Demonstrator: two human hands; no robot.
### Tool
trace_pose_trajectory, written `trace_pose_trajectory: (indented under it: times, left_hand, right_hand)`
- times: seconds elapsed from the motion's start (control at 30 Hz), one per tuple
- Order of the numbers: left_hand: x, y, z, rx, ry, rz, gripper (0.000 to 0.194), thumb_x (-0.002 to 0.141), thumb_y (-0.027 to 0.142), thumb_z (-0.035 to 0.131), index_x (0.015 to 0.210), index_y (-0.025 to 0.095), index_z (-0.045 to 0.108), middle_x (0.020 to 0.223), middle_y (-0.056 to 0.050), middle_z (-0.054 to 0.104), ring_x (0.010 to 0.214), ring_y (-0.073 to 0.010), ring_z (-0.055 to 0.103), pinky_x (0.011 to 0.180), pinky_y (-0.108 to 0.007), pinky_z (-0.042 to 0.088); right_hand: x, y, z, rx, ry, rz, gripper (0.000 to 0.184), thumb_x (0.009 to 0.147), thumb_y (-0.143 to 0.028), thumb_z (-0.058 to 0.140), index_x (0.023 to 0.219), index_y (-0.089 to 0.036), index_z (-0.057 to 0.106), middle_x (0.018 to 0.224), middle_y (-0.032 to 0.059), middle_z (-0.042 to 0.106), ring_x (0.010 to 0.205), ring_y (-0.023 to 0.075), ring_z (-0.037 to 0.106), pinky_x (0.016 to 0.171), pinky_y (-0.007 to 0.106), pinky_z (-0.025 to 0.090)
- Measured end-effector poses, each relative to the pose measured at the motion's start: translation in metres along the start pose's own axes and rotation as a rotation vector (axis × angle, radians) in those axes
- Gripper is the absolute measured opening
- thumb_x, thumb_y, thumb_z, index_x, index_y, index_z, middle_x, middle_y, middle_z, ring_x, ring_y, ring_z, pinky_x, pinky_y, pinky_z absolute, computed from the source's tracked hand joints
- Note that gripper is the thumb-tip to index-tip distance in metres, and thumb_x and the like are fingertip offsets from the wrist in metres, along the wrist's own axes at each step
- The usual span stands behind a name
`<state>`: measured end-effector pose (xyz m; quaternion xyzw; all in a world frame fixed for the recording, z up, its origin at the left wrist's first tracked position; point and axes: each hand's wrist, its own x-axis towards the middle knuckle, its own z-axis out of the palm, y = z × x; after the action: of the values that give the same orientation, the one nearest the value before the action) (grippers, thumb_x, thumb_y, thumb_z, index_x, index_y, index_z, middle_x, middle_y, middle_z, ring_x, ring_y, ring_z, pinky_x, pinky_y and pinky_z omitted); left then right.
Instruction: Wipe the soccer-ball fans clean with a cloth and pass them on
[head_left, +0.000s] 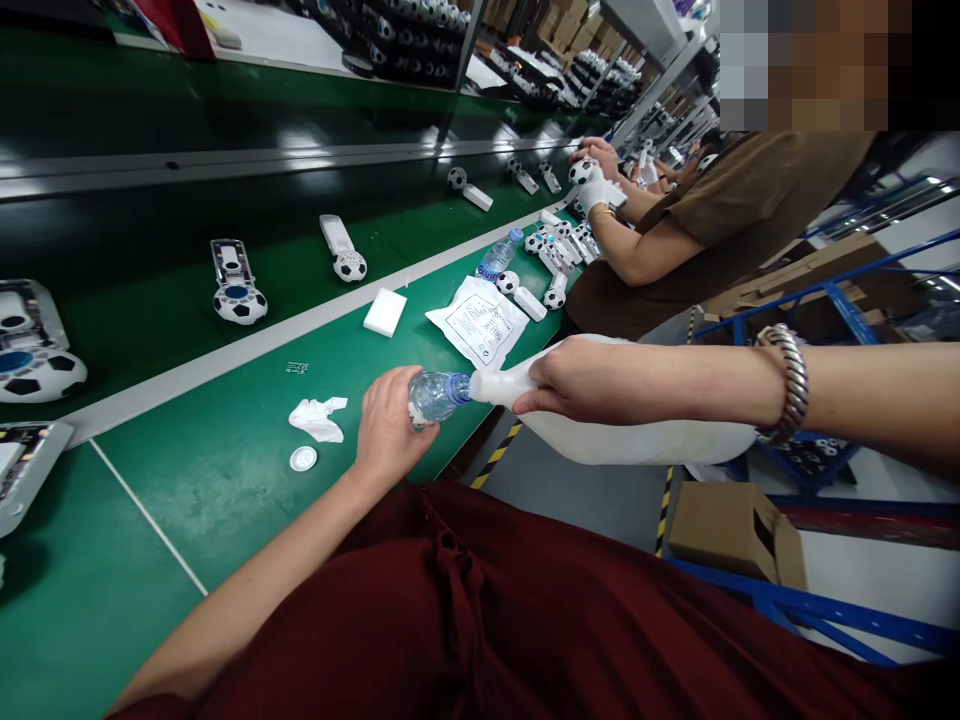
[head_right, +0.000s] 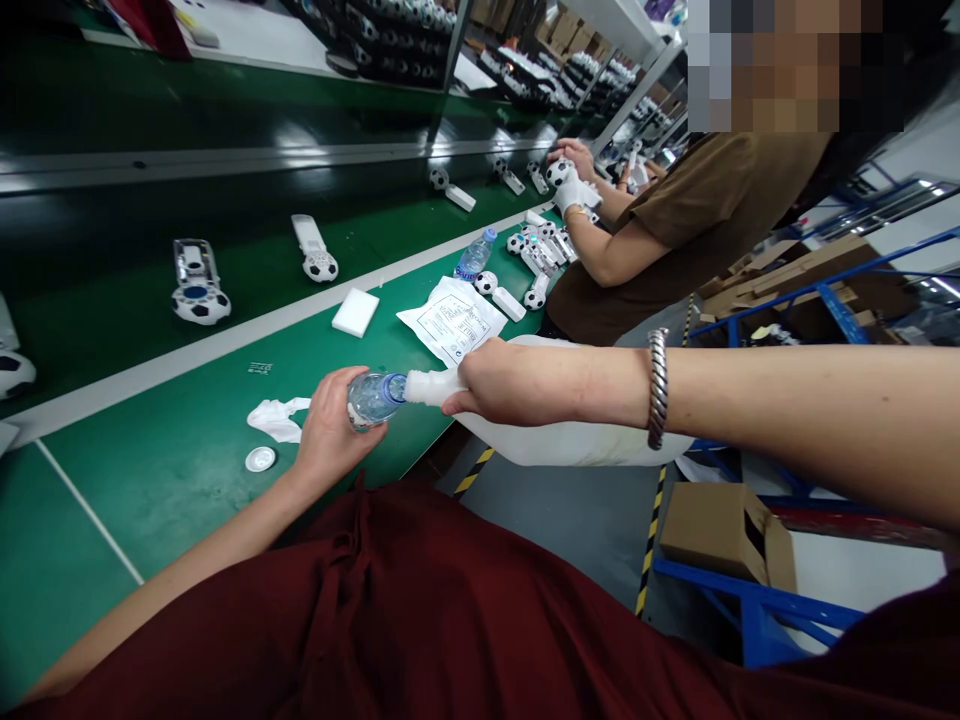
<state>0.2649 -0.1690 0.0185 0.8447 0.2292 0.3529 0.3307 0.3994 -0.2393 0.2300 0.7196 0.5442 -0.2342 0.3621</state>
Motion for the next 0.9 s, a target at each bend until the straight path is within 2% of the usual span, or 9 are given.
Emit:
trace_pose_trajectory:
  times: [0.7, 0.9]
  left_hand:
    - [0.0031, 0.0018, 0.0024, -0.002, 0.003, 0.0, 0.055, 0.062, 0.014, 0.06, 0.114, 0.017, 0.041, 0.109, -0.011, 0.054, 0.105, -0.0266, 0.05, 0.089, -0.042, 0.043]
    - [0.004, 0.0027, 0.0044, -0.005, 0.003, 0.012, 0.055, 0.063, 0.014, 0.061, 0.114, 0.017, 0.041, 0.109, -0.012, 0.054, 0.105, -0.0267, 0.05, 0.089, -0.042, 0.043]
  right_hand:
    - [-0.0024, -0.0002, -0.0026, 0.003, -0.022, 0.029, 0.049, 0.089, -0.049, 0.035, 0.08, -0.01, 0.063, 0.071, 0.0107, 0.061, 0.059, 0.0177, 0.057, 0.051, 0.026, 0.035]
    - [-0.0025, 0.0014, -0.0006, 0.001, -0.005, 0.026, 0.048, 0.089, -0.05, 0.036, 0.078, -0.011, 0.063, 0.067, 0.0083, 0.06, 0.055, 0.0159, 0.055, 0.05, 0.025, 0.034]
